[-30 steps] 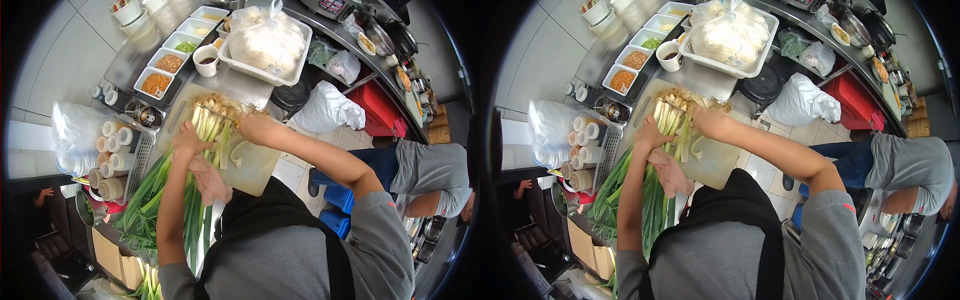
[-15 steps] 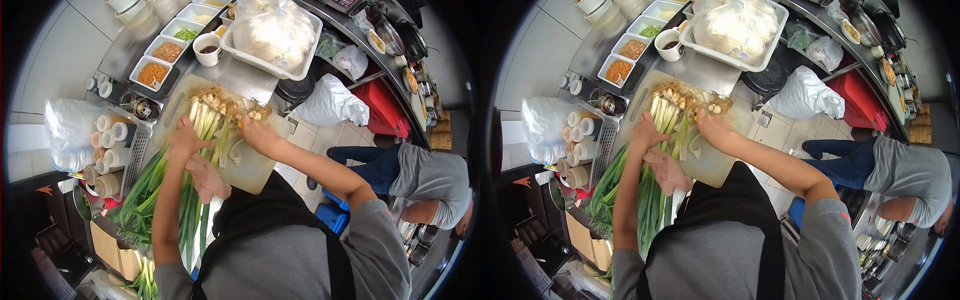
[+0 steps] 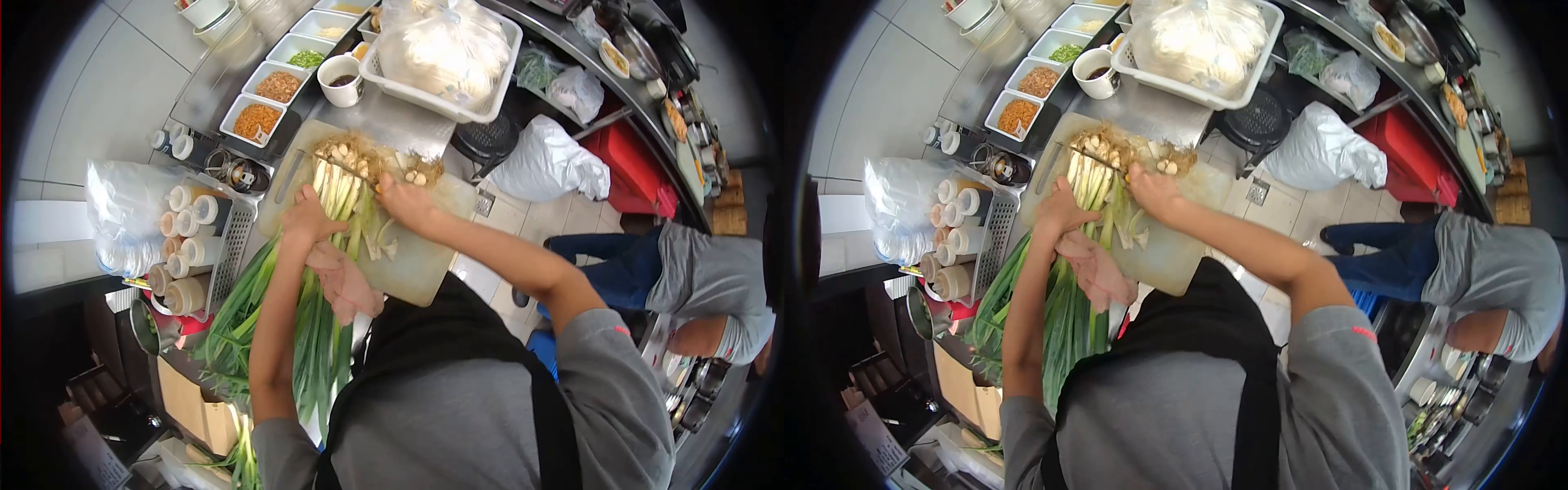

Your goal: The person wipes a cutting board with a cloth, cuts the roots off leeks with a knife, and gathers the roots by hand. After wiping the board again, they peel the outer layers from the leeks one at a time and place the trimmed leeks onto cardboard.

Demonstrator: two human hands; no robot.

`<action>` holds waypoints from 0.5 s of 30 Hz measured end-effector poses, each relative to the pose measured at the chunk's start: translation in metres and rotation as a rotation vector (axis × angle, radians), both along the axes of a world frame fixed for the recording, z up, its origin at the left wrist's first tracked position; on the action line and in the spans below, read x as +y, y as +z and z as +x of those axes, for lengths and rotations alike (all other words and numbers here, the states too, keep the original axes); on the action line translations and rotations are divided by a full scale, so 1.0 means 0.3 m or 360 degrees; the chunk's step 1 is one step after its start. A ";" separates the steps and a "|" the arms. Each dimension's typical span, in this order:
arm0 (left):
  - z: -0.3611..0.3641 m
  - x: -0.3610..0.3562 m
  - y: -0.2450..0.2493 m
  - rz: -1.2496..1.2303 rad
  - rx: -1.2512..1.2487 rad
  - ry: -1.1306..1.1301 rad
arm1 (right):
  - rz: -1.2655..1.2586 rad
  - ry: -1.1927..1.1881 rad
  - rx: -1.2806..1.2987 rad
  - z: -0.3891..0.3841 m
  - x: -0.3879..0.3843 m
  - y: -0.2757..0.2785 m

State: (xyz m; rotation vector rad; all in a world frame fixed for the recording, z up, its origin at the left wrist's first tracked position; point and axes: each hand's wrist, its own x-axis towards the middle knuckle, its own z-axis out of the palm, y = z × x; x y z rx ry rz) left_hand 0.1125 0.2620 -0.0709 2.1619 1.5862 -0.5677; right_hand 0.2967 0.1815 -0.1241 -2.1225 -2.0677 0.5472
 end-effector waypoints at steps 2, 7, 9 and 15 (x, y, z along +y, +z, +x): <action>0.000 0.022 0.000 -0.0018 -0.0024 -0.0008 | -0.0008 0.0012 0.0020 0.013 0.022 0.038; 0.005 0.027 -0.011 0.0048 -0.0012 0.0021 | 0.0072 0.0002 0.0009 0.042 -0.029 0.047; 0.004 0.019 0.003 0.0006 -0.0004 0.0020 | 0.0071 -0.0010 -0.0016 0.029 -0.040 0.054; -0.003 0.027 0.006 -0.0023 -0.0019 0.0029 | 0.0058 0.0138 0.0088 0.109 0.021 0.046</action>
